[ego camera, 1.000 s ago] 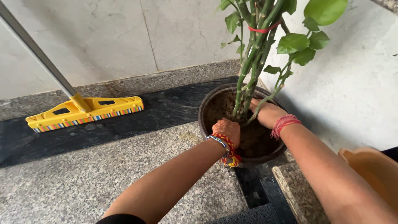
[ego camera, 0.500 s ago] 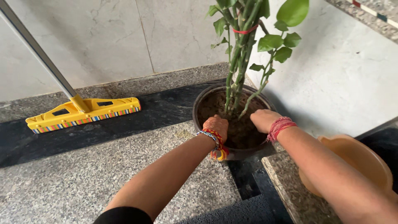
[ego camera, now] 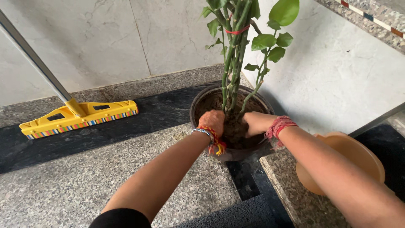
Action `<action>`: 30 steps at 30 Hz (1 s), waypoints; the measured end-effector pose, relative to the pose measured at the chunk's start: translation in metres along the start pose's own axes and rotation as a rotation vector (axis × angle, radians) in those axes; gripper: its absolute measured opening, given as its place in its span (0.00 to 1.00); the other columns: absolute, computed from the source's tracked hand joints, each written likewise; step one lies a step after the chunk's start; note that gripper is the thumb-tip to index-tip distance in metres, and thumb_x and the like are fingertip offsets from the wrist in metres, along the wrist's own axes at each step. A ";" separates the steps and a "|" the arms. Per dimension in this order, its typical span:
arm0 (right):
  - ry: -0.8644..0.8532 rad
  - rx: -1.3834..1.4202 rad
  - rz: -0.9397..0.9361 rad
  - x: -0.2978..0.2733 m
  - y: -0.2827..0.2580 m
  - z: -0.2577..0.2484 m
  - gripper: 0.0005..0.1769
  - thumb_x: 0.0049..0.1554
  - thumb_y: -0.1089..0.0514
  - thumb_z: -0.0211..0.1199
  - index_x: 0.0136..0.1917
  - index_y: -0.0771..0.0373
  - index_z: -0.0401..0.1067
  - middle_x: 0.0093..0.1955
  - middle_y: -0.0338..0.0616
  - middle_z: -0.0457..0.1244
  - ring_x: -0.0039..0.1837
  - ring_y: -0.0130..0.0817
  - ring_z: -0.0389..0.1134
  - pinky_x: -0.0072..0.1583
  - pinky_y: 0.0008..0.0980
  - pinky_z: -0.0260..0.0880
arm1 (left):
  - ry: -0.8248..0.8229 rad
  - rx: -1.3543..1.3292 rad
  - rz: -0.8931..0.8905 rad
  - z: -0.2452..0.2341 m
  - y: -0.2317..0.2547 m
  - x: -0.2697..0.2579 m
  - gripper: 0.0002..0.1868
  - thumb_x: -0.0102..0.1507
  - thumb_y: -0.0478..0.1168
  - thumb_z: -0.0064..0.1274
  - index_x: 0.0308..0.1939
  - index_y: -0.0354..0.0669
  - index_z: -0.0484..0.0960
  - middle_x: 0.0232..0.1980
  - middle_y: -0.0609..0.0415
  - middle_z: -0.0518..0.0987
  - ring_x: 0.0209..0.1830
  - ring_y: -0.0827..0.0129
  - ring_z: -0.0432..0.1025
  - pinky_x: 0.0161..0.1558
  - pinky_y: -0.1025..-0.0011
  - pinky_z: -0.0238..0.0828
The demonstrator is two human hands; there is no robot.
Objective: The person waters a potted plant by hand and using a plastic container, then presses the soil around the base of the plant with their hands.
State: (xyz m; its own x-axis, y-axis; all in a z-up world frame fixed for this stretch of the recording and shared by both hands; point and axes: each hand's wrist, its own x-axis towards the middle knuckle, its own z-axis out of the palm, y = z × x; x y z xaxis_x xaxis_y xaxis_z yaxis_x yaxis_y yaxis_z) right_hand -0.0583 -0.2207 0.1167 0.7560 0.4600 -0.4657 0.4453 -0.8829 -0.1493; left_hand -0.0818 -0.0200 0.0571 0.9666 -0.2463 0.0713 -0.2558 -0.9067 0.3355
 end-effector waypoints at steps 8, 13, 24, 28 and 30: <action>0.159 0.222 -0.129 0.022 -0.023 0.003 0.20 0.50 0.54 0.71 0.55 0.64 0.79 0.50 0.52 0.73 0.53 0.44 0.75 0.57 0.37 0.73 | -0.105 -0.383 -0.147 0.002 -0.034 0.045 0.11 0.54 0.41 0.62 0.39 0.42 0.86 0.42 0.41 0.85 0.46 0.54 0.81 0.51 0.62 0.78; 0.393 0.288 -0.239 0.025 -0.034 0.001 0.20 0.52 0.57 0.70 0.56 0.68 0.77 0.52 0.57 0.71 0.56 0.46 0.74 0.59 0.38 0.71 | -0.168 0.486 0.634 0.047 -0.069 0.078 0.13 0.57 0.47 0.62 0.33 0.40 0.88 0.37 0.46 0.85 0.42 0.55 0.80 0.43 0.61 0.77; 0.481 0.365 -0.224 0.010 -0.047 -0.002 0.15 0.53 0.63 0.65 0.55 0.64 0.79 0.50 0.55 0.71 0.51 0.44 0.76 0.56 0.37 0.73 | -0.074 -0.473 -0.310 0.021 -0.063 0.065 0.28 0.48 0.45 0.71 0.50 0.40 0.85 0.49 0.40 0.84 0.53 0.57 0.80 0.55 0.67 0.77; 0.492 0.313 -0.253 0.007 -0.052 -0.003 0.13 0.53 0.63 0.66 0.52 0.62 0.81 0.48 0.53 0.73 0.50 0.44 0.76 0.55 0.37 0.72 | -0.037 -0.229 -0.227 -0.024 -0.044 0.044 0.25 0.48 0.42 0.70 0.48 0.41 0.85 0.53 0.40 0.82 0.58 0.54 0.76 0.60 0.64 0.72; 0.483 0.306 -0.261 0.008 -0.053 -0.002 0.12 0.53 0.63 0.66 0.51 0.62 0.82 0.47 0.52 0.73 0.49 0.42 0.76 0.54 0.37 0.72 | -0.005 -0.074 -0.118 -0.032 -0.041 0.038 0.15 0.55 0.38 0.60 0.46 0.40 0.87 0.53 0.38 0.83 0.59 0.51 0.76 0.60 0.61 0.73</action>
State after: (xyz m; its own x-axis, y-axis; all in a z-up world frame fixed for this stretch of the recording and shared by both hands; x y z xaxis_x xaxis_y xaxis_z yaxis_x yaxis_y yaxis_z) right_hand -0.0747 -0.1702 0.1227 0.8040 0.5920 0.0563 0.5415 -0.6897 -0.4807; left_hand -0.0340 0.0185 0.0767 0.9898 -0.1410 0.0221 -0.1376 -0.9017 0.4099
